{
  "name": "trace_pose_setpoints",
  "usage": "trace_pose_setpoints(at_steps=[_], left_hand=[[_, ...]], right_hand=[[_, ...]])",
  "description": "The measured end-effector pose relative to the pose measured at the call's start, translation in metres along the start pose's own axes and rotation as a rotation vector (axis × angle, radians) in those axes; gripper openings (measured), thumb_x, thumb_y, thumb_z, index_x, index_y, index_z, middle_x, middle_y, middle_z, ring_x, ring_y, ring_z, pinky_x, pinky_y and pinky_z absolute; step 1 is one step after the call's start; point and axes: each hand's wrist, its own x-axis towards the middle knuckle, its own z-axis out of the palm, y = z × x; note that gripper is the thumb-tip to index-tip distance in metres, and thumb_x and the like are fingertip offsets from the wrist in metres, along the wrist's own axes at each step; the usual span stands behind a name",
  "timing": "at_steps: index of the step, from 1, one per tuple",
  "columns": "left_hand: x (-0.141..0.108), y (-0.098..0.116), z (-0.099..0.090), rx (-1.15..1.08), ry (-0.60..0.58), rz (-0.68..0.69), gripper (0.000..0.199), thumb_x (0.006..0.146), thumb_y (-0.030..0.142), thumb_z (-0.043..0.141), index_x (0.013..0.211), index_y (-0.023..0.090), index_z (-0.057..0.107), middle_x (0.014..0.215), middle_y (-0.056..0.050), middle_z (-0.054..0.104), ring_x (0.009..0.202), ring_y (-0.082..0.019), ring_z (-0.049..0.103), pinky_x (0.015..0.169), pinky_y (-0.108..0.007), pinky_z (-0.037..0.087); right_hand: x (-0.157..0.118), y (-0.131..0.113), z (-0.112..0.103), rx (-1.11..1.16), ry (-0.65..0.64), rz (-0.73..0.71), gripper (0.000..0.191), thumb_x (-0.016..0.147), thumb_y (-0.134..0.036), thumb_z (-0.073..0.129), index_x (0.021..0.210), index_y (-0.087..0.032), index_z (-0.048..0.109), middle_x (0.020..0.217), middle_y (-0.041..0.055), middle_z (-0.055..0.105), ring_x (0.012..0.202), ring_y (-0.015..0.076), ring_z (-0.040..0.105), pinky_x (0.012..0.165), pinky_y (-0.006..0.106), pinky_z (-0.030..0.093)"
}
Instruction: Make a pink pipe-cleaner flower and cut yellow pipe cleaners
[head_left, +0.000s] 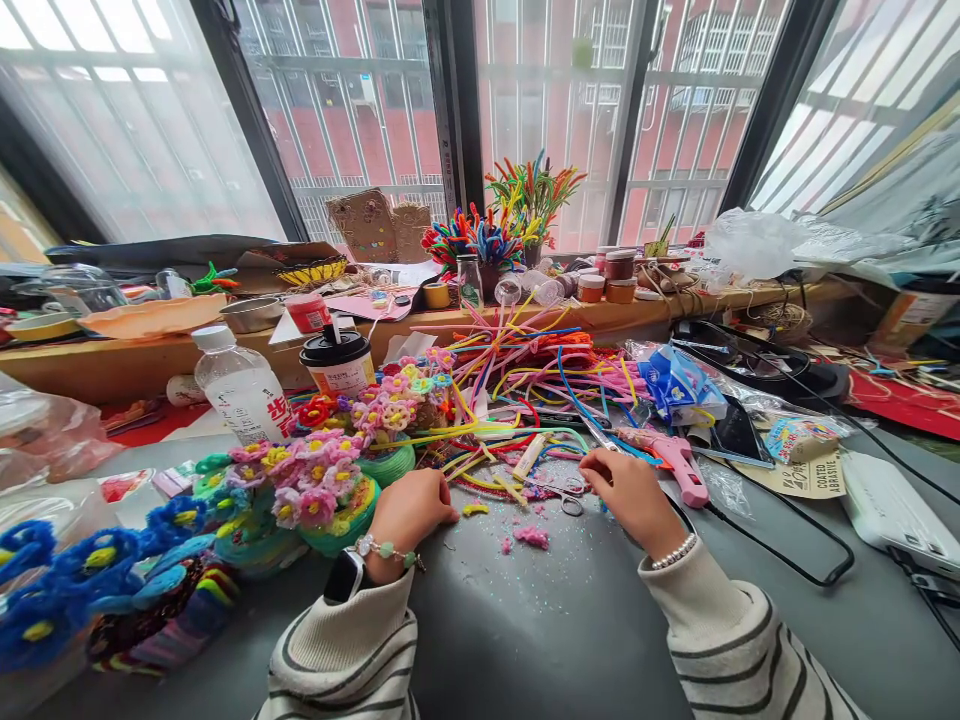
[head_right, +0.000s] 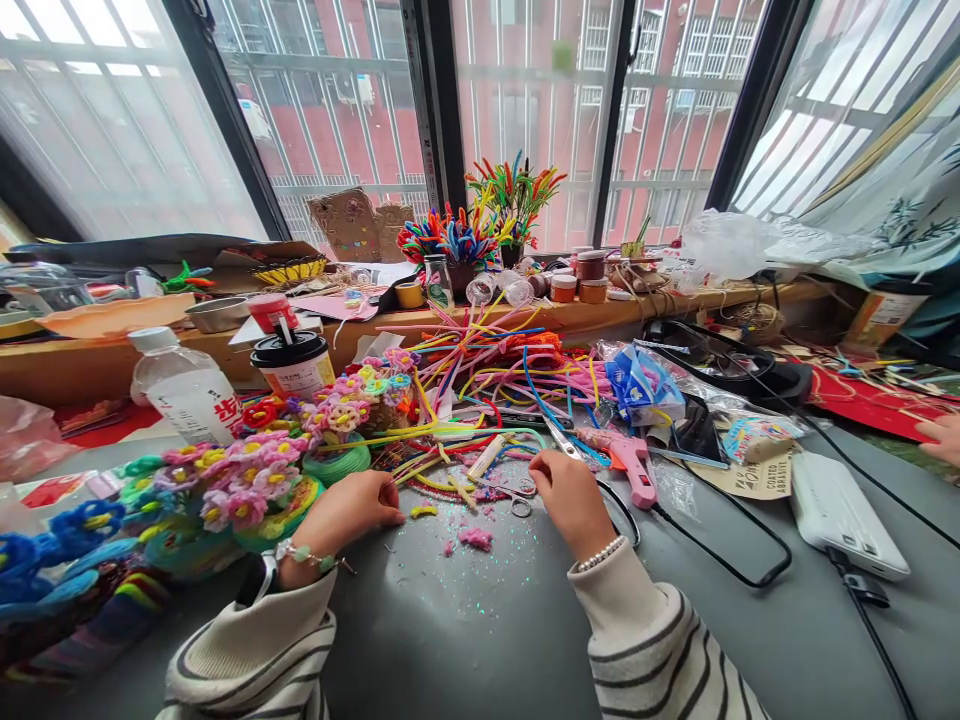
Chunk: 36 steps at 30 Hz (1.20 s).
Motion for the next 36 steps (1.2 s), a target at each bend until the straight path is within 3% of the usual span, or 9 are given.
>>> trace_pose_setpoints(at_steps=[3, 6, 9, 11, 15, 18, 22, 28, 36], left_hand=[[-0.001, 0.0, 0.0, -0.017, -0.016, 0.014, 0.007, 0.056, 0.024, 0.056, 0.061, 0.019, 0.058, 0.069, -0.002, 0.063, 0.066, -0.017, 0.056, 0.051, -0.023, 0.033], [0.0, 0.0, 0.002, -0.028, -0.013, 0.04, 0.007, 0.056, 0.021, 0.055, 0.061, 0.019, 0.058, 0.068, -0.002, 0.063, 0.066, -0.017, 0.056, 0.051, -0.023, 0.033], [0.002, 0.001, 0.004, -0.029, 0.011, 0.06, 0.007, 0.057, 0.022, 0.053, 0.061, 0.019, 0.058, 0.069, -0.002, 0.063, 0.067, -0.017, 0.056, 0.053, -0.023, 0.034], [0.003, 0.002, 0.005, -0.031, 0.026, 0.067, 0.008, 0.059, 0.023, 0.052, 0.062, 0.019, 0.058, 0.069, -0.003, 0.063, 0.067, -0.017, 0.056, 0.054, -0.024, 0.035], [0.004, 0.004, 0.005, -0.029, 0.035, 0.089, 0.01, 0.062, 0.025, 0.05, 0.062, 0.018, 0.057, 0.07, -0.004, 0.063, 0.068, -0.017, 0.056, 0.055, -0.024, 0.035], [0.004, 0.005, 0.007, -0.021, 0.029, 0.088, 0.011, 0.062, 0.026, 0.049, 0.062, 0.018, 0.057, 0.07, -0.004, 0.063, 0.067, -0.017, 0.056, 0.055, -0.024, 0.035], [0.005, 0.005, 0.009, -0.012, 0.035, 0.087, 0.013, 0.062, 0.028, 0.05, 0.064, 0.018, 0.057, 0.071, -0.004, 0.063, 0.067, -0.017, 0.056, 0.053, -0.023, 0.034], [0.004, 0.006, 0.009, 0.001, 0.032, 0.088, 0.014, 0.063, 0.03, 0.05, 0.064, 0.018, 0.056, 0.071, -0.004, 0.063, 0.068, -0.018, 0.056, 0.054, -0.024, 0.034], [0.006, 0.004, 0.012, -0.009, 0.041, 0.078, 0.017, 0.064, 0.034, 0.051, 0.065, 0.018, 0.056, 0.07, -0.004, 0.063, 0.066, -0.018, 0.057, 0.051, -0.024, 0.033]], right_hand=[[0.003, 0.016, -0.018, -0.051, 0.195, 0.05, 0.018, 0.074, -0.024, 0.042, 0.073, -0.017, 0.058, 0.072, 0.004, 0.064, 0.067, 0.0162, 0.057, 0.062, 0.024, 0.04], [0.006, 0.044, -0.038, -0.216, 0.373, 0.25, 0.019, 0.074, -0.024, 0.043, 0.079, -0.015, 0.059, 0.076, 0.0075, 0.063, 0.07, 0.0185, 0.057, 0.062, 0.026, 0.04], [0.007, 0.072, -0.049, -0.428, 0.249, 0.441, 0.023, 0.073, -0.023, 0.043, 0.084, -0.009, 0.059, 0.082, 0.014, 0.063, 0.08, 0.0247, 0.056, 0.066, 0.03, 0.039], [0.007, 0.085, -0.05, -0.49, 0.168, 0.488, 0.029, 0.073, -0.028, 0.044, 0.087, -0.008, 0.059, 0.085, 0.016, 0.062, 0.083, 0.0264, 0.055, 0.067, 0.031, 0.039], [0.008, 0.096, -0.044, -0.488, -0.004, 0.5, 0.041, 0.069, -0.042, 0.047, 0.088, -0.008, 0.059, 0.086, 0.0179, 0.062, 0.08, 0.0276, 0.057, 0.062, 0.031, 0.04], [0.009, 0.099, -0.041, -0.484, -0.052, 0.451, 0.034, 0.068, -0.042, 0.048, 0.078, -0.013, 0.062, 0.077, 0.0135, 0.064, 0.073, 0.0252, 0.059, 0.057, 0.029, 0.039], [0.01, 0.101, -0.039, -0.494, -0.063, 0.425, 0.022, 0.068, -0.035, 0.049, 0.071, -0.018, 0.063, 0.065, 0.0069, 0.064, 0.068, 0.0217, 0.059, 0.055, 0.026, 0.039], [0.008, 0.097, -0.034, -0.529, 0.005, 0.41, 0.03, 0.074, -0.025, 0.039, 0.083, -0.008, 0.063, 0.079, 0.0168, 0.064, 0.074, 0.026, 0.059, 0.06, 0.03, 0.04], [0.008, 0.089, -0.036, -0.452, 0.123, 0.41, 0.034, 0.075, -0.016, 0.035, 0.099, -0.006, 0.058, 0.087, 0.0184, 0.062, 0.081, 0.0258, 0.057, 0.064, 0.03, 0.04]])
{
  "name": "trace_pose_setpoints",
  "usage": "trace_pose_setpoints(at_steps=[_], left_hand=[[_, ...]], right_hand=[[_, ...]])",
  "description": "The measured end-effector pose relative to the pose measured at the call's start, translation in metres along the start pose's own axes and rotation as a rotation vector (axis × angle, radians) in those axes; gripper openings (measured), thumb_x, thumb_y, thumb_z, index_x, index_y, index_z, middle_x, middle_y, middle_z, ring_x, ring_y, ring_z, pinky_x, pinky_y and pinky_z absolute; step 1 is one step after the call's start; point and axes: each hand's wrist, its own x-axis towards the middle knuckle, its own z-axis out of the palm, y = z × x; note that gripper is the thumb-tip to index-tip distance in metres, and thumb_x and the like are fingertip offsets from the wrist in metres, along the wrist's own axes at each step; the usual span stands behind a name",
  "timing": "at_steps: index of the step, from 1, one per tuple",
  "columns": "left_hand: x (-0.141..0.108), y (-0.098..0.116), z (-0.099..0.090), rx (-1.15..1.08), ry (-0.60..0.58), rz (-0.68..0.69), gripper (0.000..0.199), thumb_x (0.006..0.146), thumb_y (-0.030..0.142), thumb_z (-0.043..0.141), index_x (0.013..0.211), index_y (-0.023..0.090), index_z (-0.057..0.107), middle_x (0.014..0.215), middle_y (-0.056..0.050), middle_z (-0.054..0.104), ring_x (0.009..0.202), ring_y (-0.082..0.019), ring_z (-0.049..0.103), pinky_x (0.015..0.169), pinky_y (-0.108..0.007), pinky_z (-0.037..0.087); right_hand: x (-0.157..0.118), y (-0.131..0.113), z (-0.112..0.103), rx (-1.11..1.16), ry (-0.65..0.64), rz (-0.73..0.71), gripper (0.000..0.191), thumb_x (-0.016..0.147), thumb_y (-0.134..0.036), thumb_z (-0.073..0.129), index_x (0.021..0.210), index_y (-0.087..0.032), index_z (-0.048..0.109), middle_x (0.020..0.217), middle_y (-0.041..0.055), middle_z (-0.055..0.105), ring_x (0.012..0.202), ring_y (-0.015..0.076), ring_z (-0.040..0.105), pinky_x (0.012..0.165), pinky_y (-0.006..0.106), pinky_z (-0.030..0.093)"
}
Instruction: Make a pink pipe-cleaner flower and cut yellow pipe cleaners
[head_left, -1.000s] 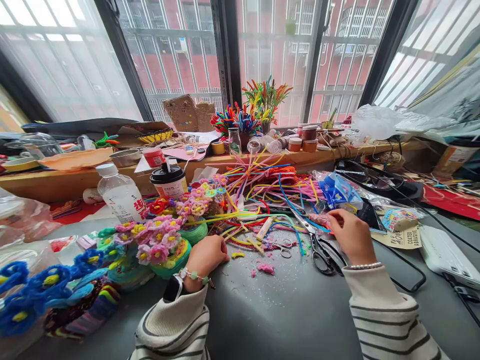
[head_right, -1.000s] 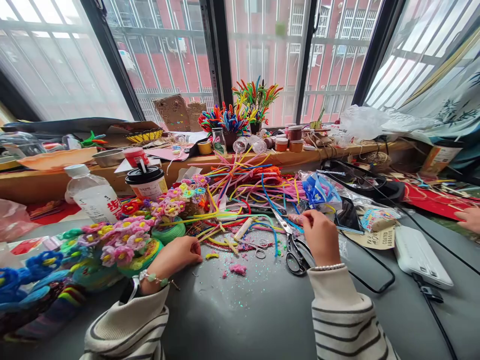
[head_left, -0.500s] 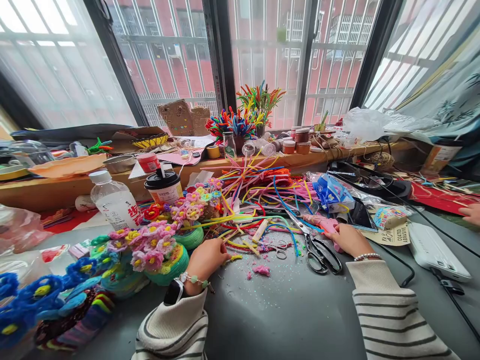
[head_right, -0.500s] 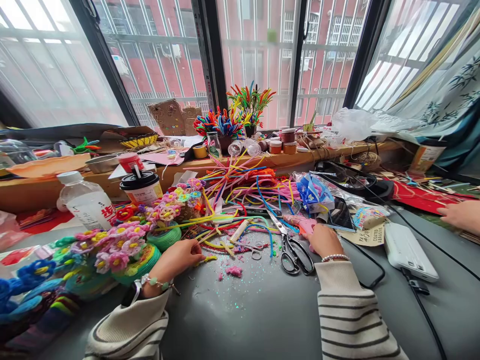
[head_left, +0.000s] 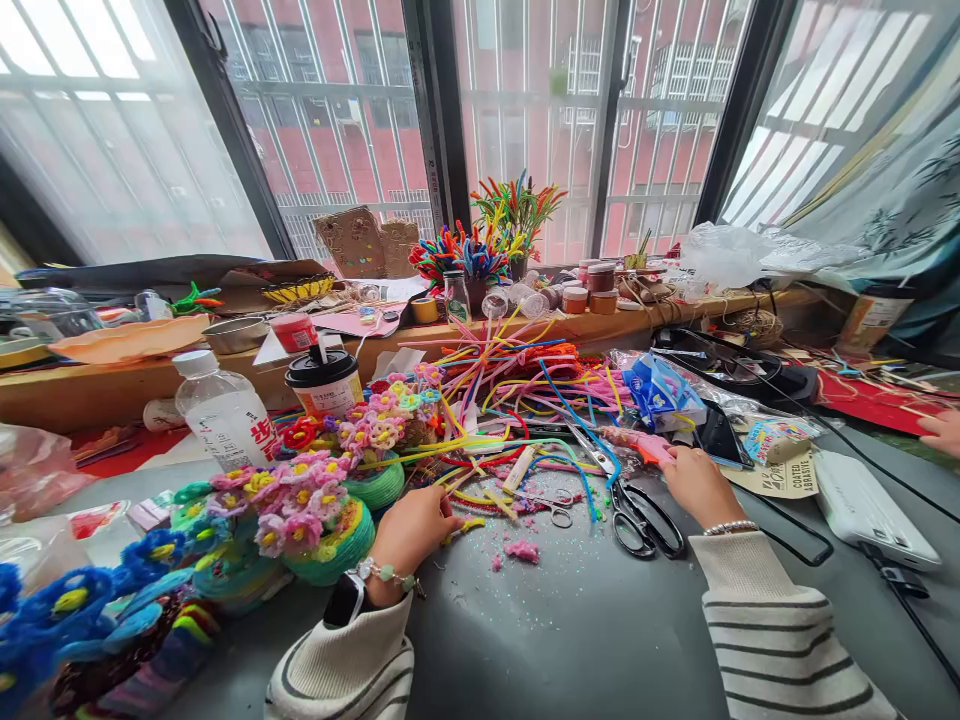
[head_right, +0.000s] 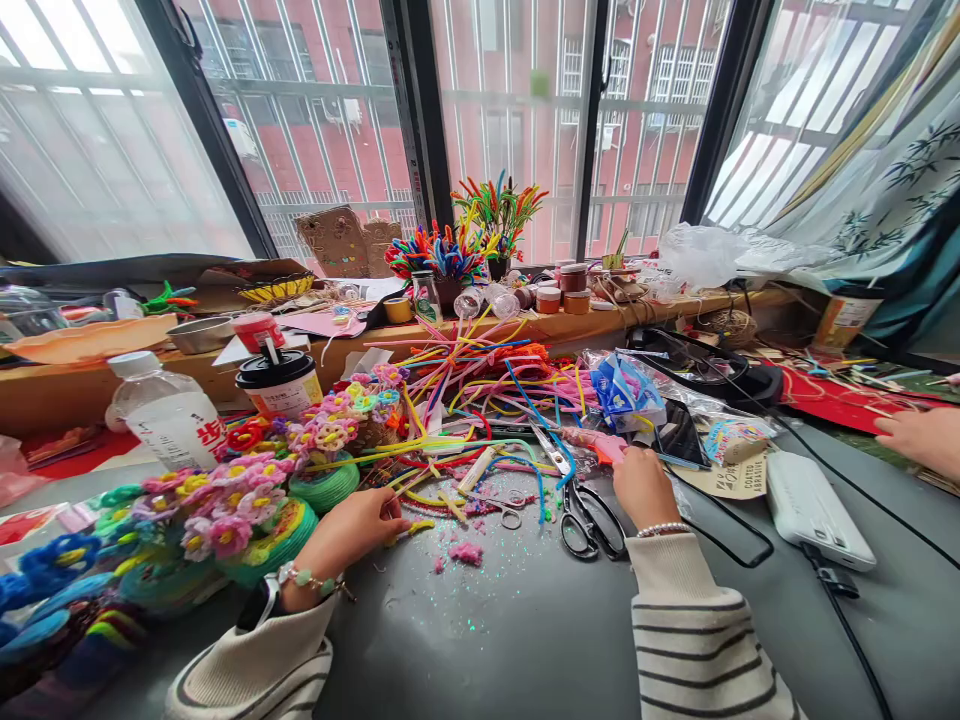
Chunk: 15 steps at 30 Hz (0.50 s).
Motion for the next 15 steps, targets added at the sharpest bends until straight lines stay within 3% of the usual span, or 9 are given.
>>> trace_pose_setpoints(at_steps=[8, 11, 15], left_hand=[[0.002, 0.003, -0.003, -0.027, 0.067, 0.033, 0.02, 0.07, 0.035, 0.046, 0.065, 0.019, 0.055, 0.071, -0.004, 0.063, 0.067, -0.016, 0.056, 0.055, -0.023, 0.034], [0.001, 0.005, -0.004, -0.045, 0.08, 0.051, 0.032, 0.079, 0.035, 0.031, 0.065, 0.018, 0.054, 0.068, -0.005, 0.061, 0.064, -0.015, 0.055, 0.056, -0.023, 0.034], [0.0, 0.01, -0.007, -0.034, 0.164, 0.093, 0.043, 0.084, 0.031, 0.017, 0.064, 0.016, 0.053, 0.068, -0.007, 0.058, 0.064, -0.015, 0.053, 0.058, -0.024, 0.035]], right_hand=[[-0.003, -0.009, -0.014, 0.167, 0.044, 0.039, 0.035, 0.076, -0.022, 0.036, 0.099, -0.007, 0.058, 0.095, 0.0161, 0.061, 0.087, 0.0241, 0.055, 0.071, 0.028, 0.041], [-0.004, -0.012, -0.016, 0.259, 0.006, 0.036, 0.036, 0.076, -0.026, 0.037, 0.099, -0.009, 0.058, 0.09, 0.0125, 0.063, 0.077, 0.0203, 0.059, 0.065, 0.025, 0.044], [-0.006, -0.015, -0.012, 0.611, -0.113, 0.099, 0.041, 0.07, -0.028, 0.043, 0.104, -0.008, 0.055, 0.088, 0.0107, 0.064, 0.056, 0.0151, 0.058, 0.048, 0.023, 0.044]])
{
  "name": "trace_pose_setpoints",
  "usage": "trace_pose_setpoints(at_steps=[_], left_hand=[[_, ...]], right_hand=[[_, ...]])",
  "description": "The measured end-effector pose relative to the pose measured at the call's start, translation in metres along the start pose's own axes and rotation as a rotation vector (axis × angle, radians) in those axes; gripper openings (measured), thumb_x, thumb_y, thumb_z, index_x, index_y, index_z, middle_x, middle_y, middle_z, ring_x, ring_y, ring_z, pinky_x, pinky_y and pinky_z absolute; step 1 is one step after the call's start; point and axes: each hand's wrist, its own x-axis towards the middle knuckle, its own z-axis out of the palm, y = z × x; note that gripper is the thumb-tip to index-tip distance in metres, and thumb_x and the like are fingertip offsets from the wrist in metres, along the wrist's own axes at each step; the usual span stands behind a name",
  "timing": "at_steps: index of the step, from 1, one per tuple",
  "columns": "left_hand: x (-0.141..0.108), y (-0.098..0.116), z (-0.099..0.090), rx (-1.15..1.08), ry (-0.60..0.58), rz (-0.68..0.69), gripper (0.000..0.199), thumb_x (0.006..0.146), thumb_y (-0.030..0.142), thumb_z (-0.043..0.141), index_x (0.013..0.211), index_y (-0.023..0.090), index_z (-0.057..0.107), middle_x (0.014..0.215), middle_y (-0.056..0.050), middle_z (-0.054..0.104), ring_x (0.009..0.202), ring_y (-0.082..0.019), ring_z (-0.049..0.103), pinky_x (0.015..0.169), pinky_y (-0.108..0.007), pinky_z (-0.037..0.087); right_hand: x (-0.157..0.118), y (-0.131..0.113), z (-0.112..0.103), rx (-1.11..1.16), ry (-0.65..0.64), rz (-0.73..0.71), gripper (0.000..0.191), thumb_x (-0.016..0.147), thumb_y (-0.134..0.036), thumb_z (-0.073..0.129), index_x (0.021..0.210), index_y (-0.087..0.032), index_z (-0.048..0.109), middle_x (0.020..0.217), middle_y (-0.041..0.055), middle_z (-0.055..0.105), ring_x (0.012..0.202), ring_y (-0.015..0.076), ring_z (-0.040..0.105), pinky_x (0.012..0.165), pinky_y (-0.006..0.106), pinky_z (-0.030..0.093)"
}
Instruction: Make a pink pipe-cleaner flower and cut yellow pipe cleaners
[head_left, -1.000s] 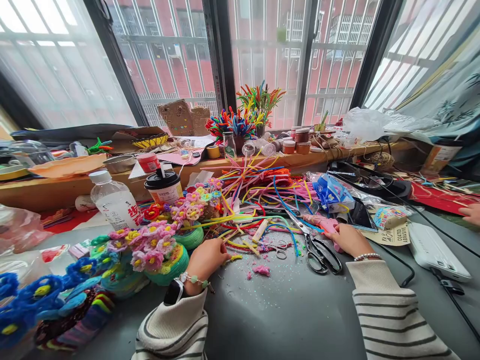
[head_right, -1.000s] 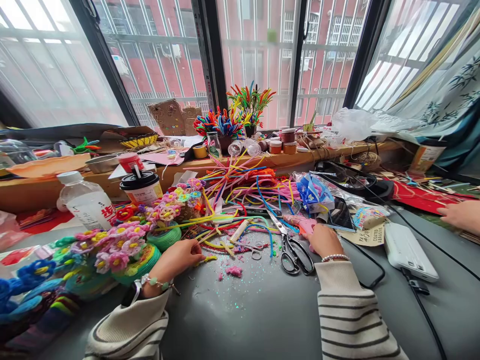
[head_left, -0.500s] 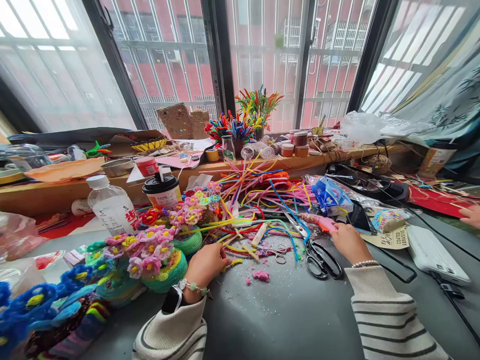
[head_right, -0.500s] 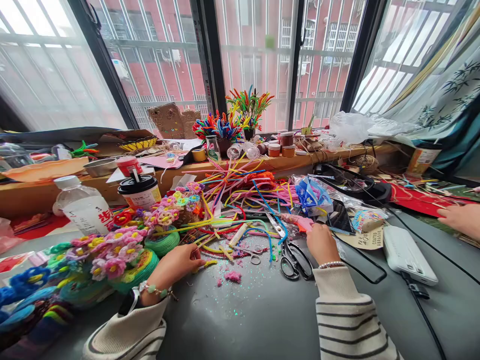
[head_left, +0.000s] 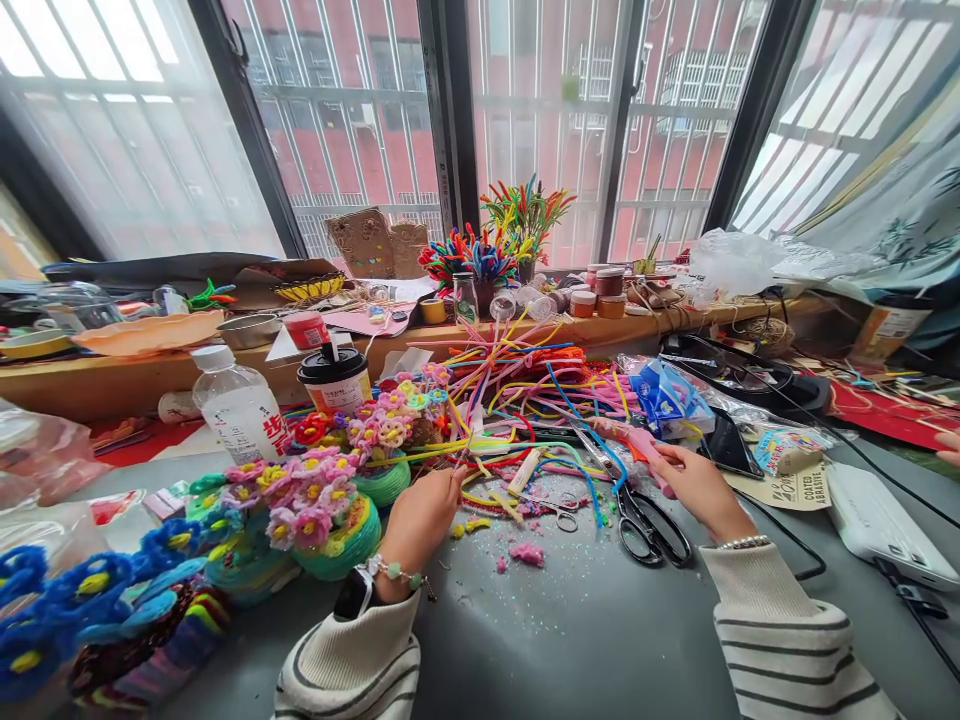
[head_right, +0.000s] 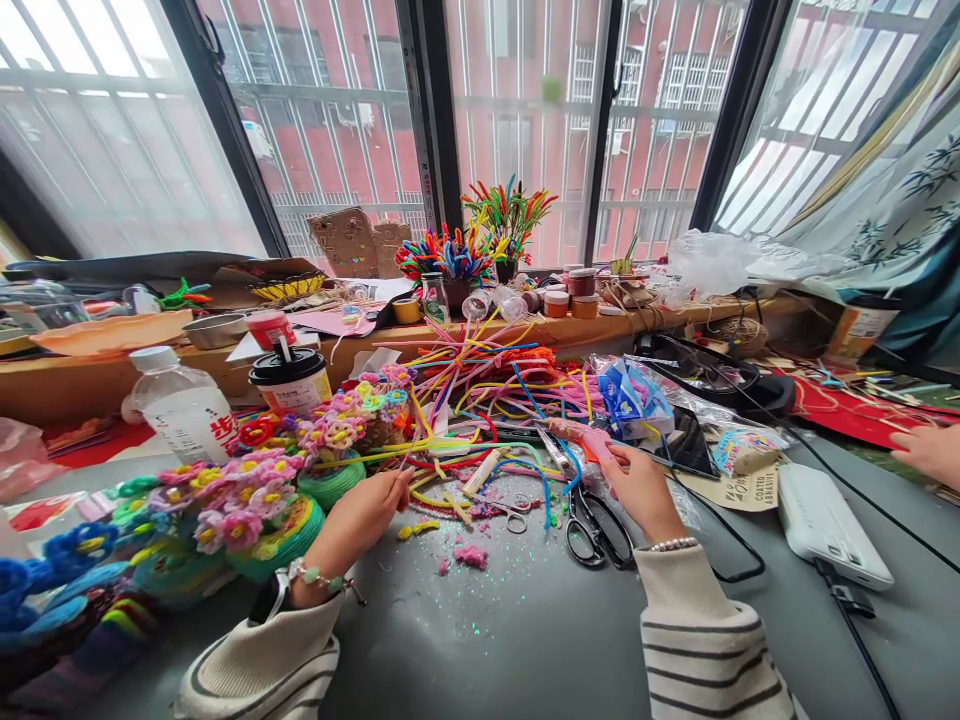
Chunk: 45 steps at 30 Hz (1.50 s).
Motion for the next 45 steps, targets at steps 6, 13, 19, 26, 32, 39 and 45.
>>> trace_pose_setpoints(at_steps=[6, 13, 19, 26, 32, 39, 45], left_hand=[[0.0, 0.006, -0.004, -0.128, 0.335, 0.081, 0.044, 0.084, 0.032, 0.019, 0.058, 0.017, 0.051, 0.07, -0.006, 0.053, 0.071, -0.016, 0.049, 0.07, -0.028, 0.035], [0.004, 0.007, 0.001, -0.972, 0.177, -0.118, 0.038, 0.078, 0.046, 0.03, 0.054, 0.018, 0.04, 0.044, 0.003, 0.044, 0.043, -0.011, 0.044, 0.047, -0.024, 0.037], [-0.004, 0.019, -0.006, -1.576, -0.161, -0.09, 0.018, 0.065, 0.028, 0.061, 0.065, 0.013, 0.051, 0.062, 0.0, 0.058, 0.062, -0.009, 0.056, 0.064, -0.02, 0.045], [-0.008, 0.023, -0.007, -1.78, -0.308, -0.019, 0.011, 0.063, 0.012, 0.063, 0.065, 0.012, 0.052, 0.064, 0.002, 0.057, 0.062, -0.004, 0.056, 0.064, -0.013, 0.046], [-0.008, 0.024, -0.003, -1.884, -0.323, -0.09, 0.01, 0.064, 0.011, 0.062, 0.07, 0.013, 0.054, 0.069, 0.002, 0.058, 0.064, -0.005, 0.057, 0.063, -0.014, 0.048], [-0.009, 0.029, -0.002, -1.986, -0.292, -0.168, 0.011, 0.066, 0.007, 0.058, 0.076, 0.012, 0.054, 0.079, -0.001, 0.059, 0.069, -0.005, 0.058, 0.067, -0.014, 0.047], [-0.01, 0.031, -0.002, -2.0, -0.275, -0.186, 0.011, 0.066, 0.005, 0.058, 0.074, 0.012, 0.054, 0.075, 0.0, 0.059, 0.065, -0.006, 0.059, 0.064, -0.014, 0.049]], right_hand=[[-0.006, -0.006, 0.004, 0.439, -0.083, 0.059, 0.038, 0.065, -0.034, 0.053, 0.094, -0.012, 0.06, 0.078, 0.0068, 0.065, 0.062, 0.0151, 0.057, 0.047, 0.021, 0.042], [-0.026, -0.028, 0.0, 0.569, -0.208, 0.039, 0.045, 0.062, -0.051, 0.055, 0.083, -0.012, 0.065, 0.063, 0.004, 0.061, 0.047, 0.0108, 0.046, 0.039, 0.021, 0.031], [-0.038, -0.041, 0.004, 0.377, -0.197, -0.079, 0.04, 0.058, -0.048, 0.061, 0.082, -0.016, 0.061, 0.051, -0.0044, 0.045, 0.047, 0.0079, 0.036, 0.04, 0.018, 0.028], [-0.05, -0.04, 0.026, 0.238, 0.147, -0.308, 0.047, 0.06, -0.047, 0.059, 0.091, -0.013, 0.056, 0.063, 0.0008, 0.055, 0.052, 0.0114, 0.046, 0.048, 0.023, 0.038], [-0.058, -0.039, 0.033, 0.158, 0.483, -0.527, 0.037, 0.061, -0.042, 0.061, 0.082, -0.012, 0.054, 0.056, -0.0006, 0.053, 0.047, 0.0113, 0.047, 0.049, 0.024, 0.04], [-0.063, -0.04, 0.035, 0.012, 0.608, -0.673, 0.025, 0.065, -0.04, 0.057, 0.069, -0.017, 0.048, 0.055, -0.0027, 0.045, 0.048, 0.0103, 0.043, 0.048, 0.025, 0.039], [-0.064, -0.043, 0.036, -0.053, 0.63, -0.76, 0.021, 0.067, -0.036, 0.056, 0.066, -0.016, 0.048, 0.054, -0.0019, 0.044, 0.049, 0.011, 0.044, 0.049, 0.025, 0.04]])
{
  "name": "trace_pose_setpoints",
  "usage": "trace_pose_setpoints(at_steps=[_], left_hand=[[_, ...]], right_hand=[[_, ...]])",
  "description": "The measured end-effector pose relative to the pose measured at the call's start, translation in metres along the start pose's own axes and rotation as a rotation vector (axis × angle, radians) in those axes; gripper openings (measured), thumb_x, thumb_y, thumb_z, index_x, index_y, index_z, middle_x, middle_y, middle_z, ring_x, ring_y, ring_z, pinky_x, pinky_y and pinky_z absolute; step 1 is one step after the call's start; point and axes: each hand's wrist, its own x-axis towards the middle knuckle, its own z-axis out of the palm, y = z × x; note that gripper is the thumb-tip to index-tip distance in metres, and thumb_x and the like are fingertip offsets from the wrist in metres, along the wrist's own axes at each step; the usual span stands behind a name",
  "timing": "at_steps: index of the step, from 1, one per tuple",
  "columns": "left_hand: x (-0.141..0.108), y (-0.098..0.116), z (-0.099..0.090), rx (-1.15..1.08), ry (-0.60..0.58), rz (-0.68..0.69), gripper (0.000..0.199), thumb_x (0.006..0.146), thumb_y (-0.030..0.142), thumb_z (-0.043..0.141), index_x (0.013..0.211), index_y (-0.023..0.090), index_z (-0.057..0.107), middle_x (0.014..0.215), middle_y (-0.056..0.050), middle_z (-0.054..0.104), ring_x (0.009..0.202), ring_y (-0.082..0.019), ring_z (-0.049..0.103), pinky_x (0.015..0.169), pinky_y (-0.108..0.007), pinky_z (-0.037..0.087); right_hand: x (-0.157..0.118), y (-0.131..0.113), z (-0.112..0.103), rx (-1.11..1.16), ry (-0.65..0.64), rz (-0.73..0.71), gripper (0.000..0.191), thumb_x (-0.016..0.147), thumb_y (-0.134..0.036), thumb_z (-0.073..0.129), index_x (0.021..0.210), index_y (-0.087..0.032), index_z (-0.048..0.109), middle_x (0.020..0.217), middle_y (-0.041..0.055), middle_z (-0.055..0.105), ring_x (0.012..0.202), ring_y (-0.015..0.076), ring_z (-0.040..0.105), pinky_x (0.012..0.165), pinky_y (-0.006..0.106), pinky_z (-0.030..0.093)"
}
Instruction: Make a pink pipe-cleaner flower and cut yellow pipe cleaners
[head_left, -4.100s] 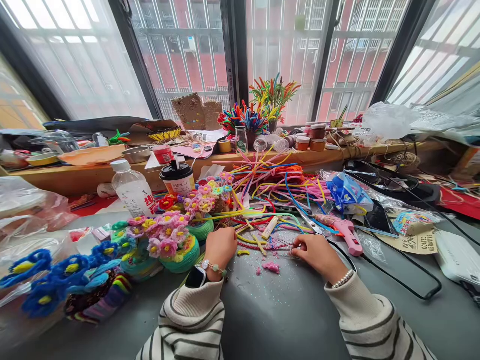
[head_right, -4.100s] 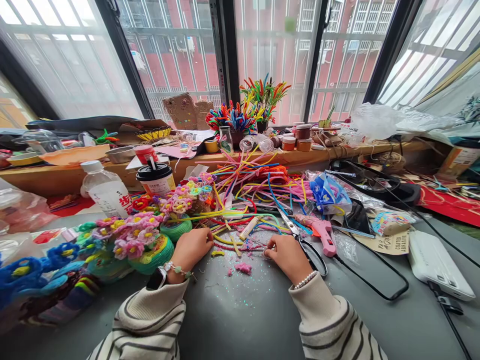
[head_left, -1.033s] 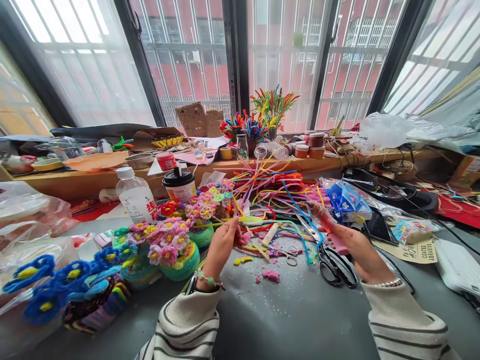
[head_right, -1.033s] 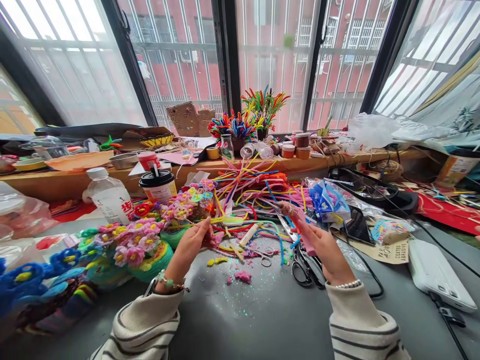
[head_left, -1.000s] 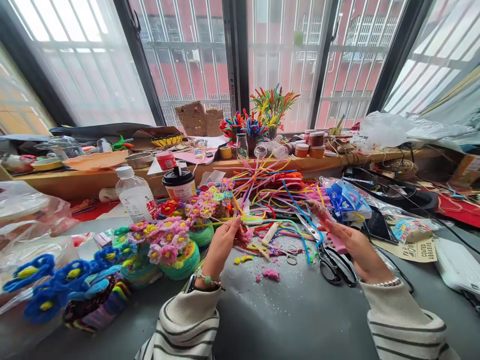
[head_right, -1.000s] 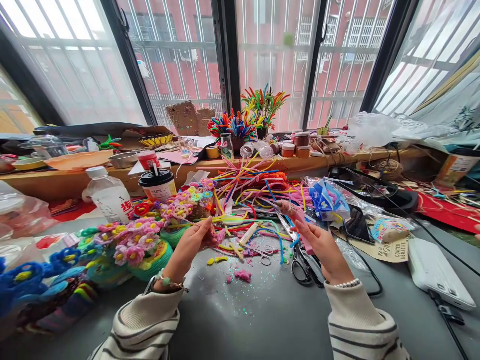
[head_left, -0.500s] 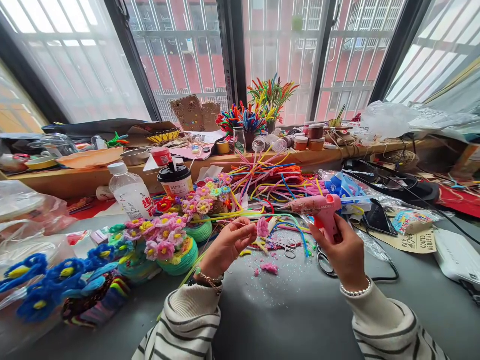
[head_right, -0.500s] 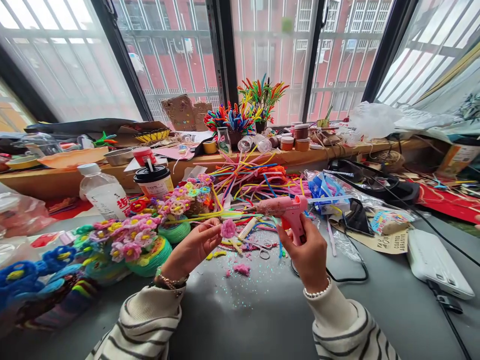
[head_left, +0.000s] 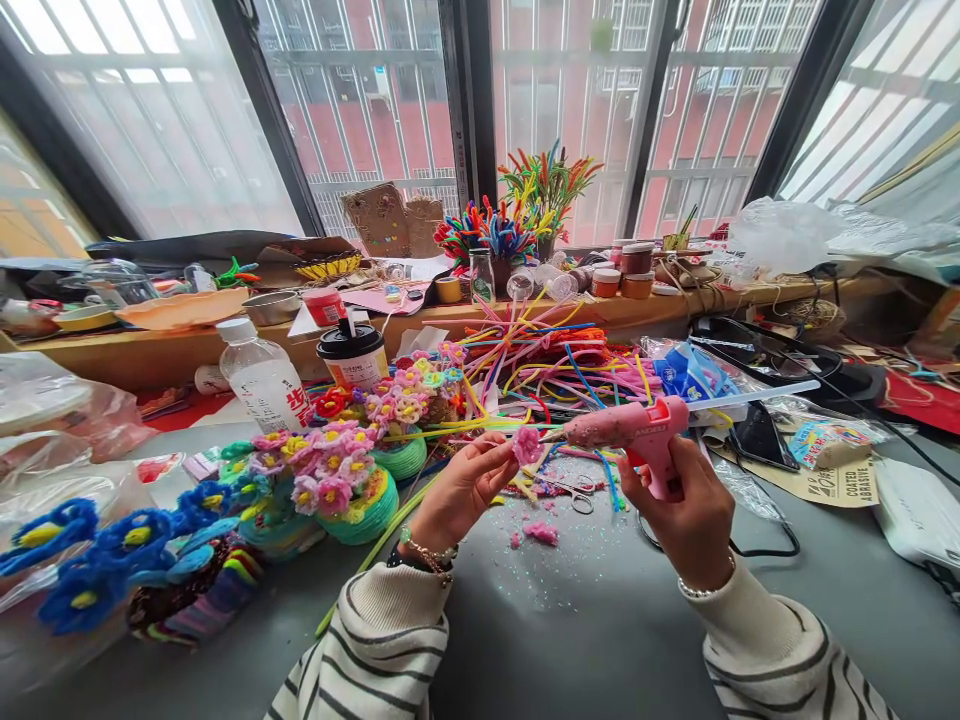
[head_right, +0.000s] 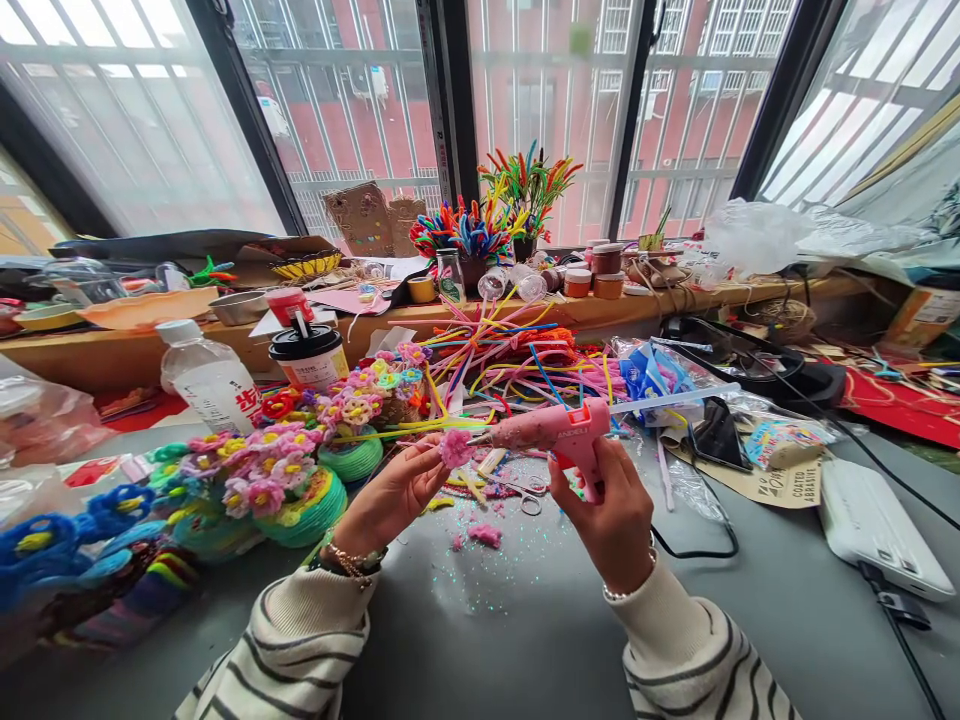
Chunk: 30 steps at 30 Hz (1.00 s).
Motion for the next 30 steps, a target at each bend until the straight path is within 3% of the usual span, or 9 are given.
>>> trace_pose_setpoints(at_steps=[12, 30], left_hand=[[0.0024, -0.0017, -0.0027, 0.02, -0.009, -0.009, 0.012, 0.065, 0.007, 0.06, 0.073, 0.012, 0.052, 0.071, 0.001, 0.059, 0.063, -0.006, 0.059, 0.065, -0.014, 0.049], [0.0015, -0.0014, -0.0022, 0.027, -0.013, -0.025, 0.01, 0.067, 0.008, 0.059, 0.074, 0.012, 0.053, 0.07, 0.002, 0.059, 0.064, -0.005, 0.059, 0.066, -0.014, 0.047]], right_hand=[[0.0012, -0.0002, 0.0001, -0.017, 0.009, -0.113, 0.017, 0.069, -0.032, 0.054, 0.068, -0.016, 0.05, 0.056, 0.0006, 0.049, 0.051, 0.0138, 0.049, 0.05, 0.027, 0.044], [0.0007, 0.0014, 0.0002, -0.014, -0.015, -0.129, 0.012, 0.07, -0.028, 0.054, 0.07, -0.017, 0.049, 0.059, 0.0014, 0.049, 0.056, 0.0152, 0.05, 0.051, 0.028, 0.044]])
